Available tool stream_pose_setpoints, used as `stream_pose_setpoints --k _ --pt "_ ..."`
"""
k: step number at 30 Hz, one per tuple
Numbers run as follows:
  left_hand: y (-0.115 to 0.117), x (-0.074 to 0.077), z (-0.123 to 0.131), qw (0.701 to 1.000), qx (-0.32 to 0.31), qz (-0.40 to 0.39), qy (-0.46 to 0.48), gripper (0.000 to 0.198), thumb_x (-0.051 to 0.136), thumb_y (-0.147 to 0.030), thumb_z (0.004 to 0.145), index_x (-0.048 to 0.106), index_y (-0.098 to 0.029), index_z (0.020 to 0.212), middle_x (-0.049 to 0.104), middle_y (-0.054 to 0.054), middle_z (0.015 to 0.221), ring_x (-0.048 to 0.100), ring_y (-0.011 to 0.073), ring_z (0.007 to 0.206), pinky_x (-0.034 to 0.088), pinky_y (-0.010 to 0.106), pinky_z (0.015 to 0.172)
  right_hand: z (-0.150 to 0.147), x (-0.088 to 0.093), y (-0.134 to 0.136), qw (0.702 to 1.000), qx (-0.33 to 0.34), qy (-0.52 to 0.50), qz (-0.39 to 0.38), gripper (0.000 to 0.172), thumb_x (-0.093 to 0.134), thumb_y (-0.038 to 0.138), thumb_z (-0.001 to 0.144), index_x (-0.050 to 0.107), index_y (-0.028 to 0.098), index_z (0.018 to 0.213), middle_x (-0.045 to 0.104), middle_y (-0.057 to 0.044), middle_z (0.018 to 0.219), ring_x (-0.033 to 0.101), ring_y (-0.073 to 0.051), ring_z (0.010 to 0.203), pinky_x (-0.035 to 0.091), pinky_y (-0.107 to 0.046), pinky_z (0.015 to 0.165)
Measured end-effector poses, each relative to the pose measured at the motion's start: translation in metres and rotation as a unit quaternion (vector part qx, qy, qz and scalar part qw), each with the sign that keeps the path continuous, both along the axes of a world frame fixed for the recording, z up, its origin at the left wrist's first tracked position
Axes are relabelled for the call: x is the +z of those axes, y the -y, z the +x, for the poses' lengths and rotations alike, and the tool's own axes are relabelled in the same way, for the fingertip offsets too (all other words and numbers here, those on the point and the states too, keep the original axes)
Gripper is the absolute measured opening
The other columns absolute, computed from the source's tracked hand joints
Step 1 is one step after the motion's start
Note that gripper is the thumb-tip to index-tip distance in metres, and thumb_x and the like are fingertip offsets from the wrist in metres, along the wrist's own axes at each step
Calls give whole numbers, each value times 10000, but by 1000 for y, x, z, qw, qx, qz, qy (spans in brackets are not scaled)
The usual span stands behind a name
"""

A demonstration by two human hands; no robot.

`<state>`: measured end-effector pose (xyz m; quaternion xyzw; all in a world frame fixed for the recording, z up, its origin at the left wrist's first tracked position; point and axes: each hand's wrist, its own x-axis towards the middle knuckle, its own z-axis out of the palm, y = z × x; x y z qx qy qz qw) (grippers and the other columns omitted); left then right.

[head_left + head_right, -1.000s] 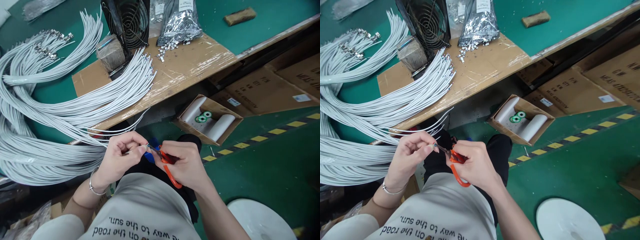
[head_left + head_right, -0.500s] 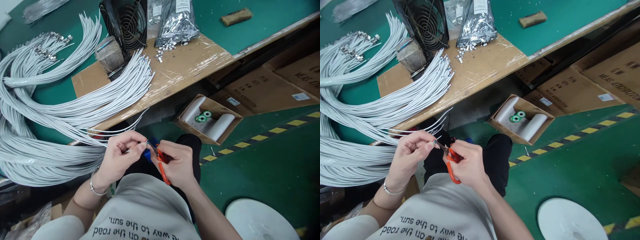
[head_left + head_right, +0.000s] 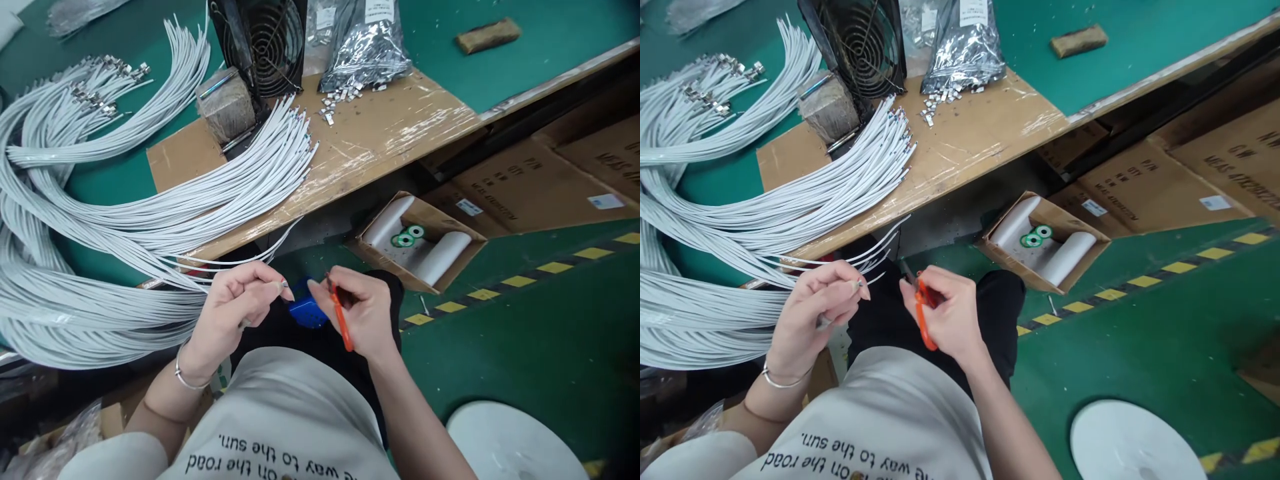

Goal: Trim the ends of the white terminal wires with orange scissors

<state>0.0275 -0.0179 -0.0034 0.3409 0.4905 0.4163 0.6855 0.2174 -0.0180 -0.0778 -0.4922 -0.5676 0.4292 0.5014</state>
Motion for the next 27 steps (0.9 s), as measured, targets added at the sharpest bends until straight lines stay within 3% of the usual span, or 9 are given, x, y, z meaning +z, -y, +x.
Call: stream_pose_setpoints --k 7,20,27 --pt "1 1 -5 1000 -20 -10 17 185 829 -309 890 817 -154 790 331 -98 490 188 51 461 213 219 448 -5 10 1 991 93 60 78 441 662 45 795 309 215 594 300 66 594 241 -72 537 177 -275 487" --pt "1 3 -5 998 -42 -9 38 186 843 -313 884 813 -152 795 340 -98 495 182 47 458 206 221 436 0 12 0 986 127 73 82 400 662 51 752 339 219 586 327 62 594 250 -81 541 193 -278 481" --pt "1 3 -5 998 -54 -20 16 224 857 -351 858 792 -154 773 417 -78 483 187 50 457 189 233 435 4 14 -1 982 137 84 95 432 661 48 774 308 229 600 339 62 585 247 -87 537 195 -281 478"
